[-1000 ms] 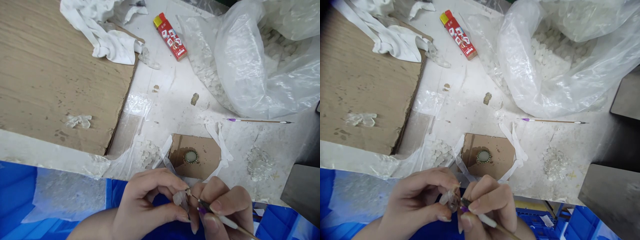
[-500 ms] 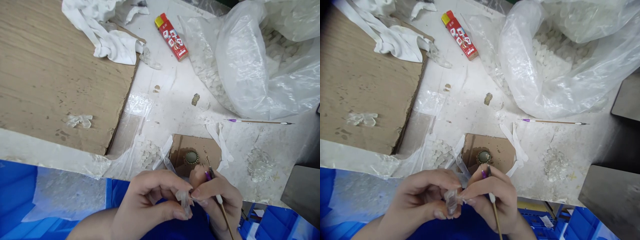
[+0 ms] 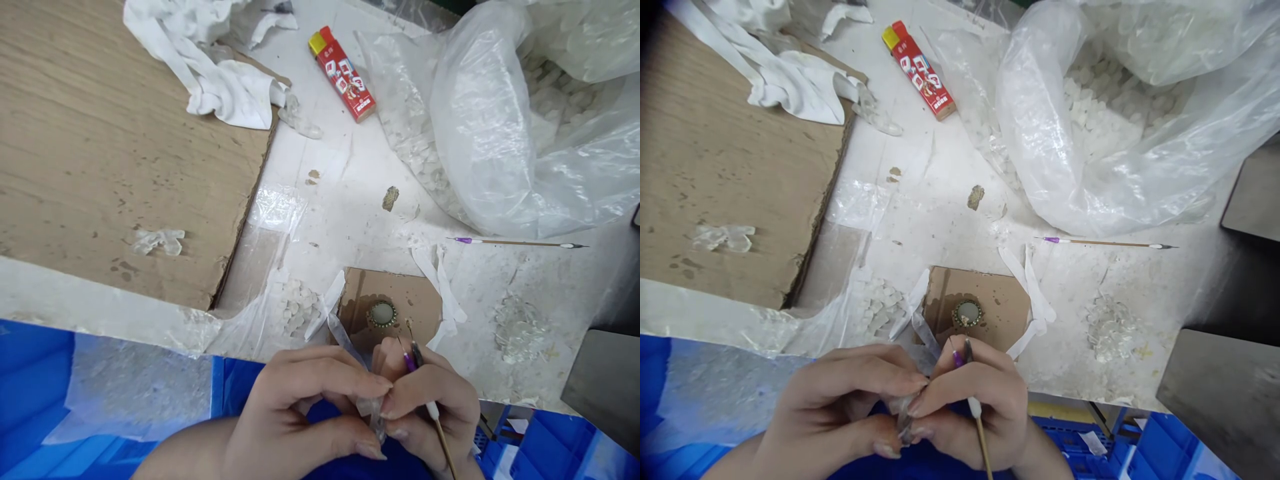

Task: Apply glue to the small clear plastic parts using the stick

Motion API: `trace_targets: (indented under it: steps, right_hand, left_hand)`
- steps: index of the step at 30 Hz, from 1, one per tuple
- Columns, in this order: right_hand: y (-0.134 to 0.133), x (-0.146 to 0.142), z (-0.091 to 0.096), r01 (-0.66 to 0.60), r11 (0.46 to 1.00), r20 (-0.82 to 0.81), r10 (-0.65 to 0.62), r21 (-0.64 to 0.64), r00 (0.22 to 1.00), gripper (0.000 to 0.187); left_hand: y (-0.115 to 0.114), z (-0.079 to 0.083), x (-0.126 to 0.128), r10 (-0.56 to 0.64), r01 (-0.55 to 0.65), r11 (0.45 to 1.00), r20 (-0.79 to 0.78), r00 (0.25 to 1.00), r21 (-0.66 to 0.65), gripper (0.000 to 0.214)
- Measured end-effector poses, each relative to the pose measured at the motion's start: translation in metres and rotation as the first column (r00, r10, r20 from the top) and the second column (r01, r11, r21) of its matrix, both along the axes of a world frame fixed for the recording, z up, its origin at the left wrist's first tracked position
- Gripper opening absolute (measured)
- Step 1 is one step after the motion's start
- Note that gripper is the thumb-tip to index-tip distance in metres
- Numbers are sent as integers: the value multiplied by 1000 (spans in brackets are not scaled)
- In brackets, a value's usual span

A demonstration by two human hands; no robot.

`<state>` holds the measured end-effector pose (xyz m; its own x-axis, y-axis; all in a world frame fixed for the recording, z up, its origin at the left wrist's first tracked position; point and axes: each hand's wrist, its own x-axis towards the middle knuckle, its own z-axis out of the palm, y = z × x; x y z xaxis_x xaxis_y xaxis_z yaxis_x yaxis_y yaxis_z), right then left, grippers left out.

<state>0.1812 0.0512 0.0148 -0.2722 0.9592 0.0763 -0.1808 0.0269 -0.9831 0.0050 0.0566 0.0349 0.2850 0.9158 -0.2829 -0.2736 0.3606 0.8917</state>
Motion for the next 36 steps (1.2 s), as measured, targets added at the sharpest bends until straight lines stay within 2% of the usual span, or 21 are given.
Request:
trace_targets:
  steps: [14, 17, 27, 36]
  right_hand:
    - [0, -2, 3, 30, 997, 44, -33, 77, 998, 15]
    - [2, -3, 5, 32, 998, 55, -36, 62, 998, 10]
    - [-4, -4, 8, 34, 998, -15, -35, -59, 999, 17]
    - [-2, -7, 8, 72, 997, -1, -72, -14, 997, 16]
  left_hand:
    - [3, 0, 3, -18, 19, 998, -17, 1000, 55, 29]
    - [1, -1, 0, -43, 43, 997, -14, 999, 60, 31]
    - [-1, -4, -5, -139, 150, 969, -70, 988, 194, 25]
    - [-4, -3, -10, -156, 200, 928, -159, 975, 315, 17]
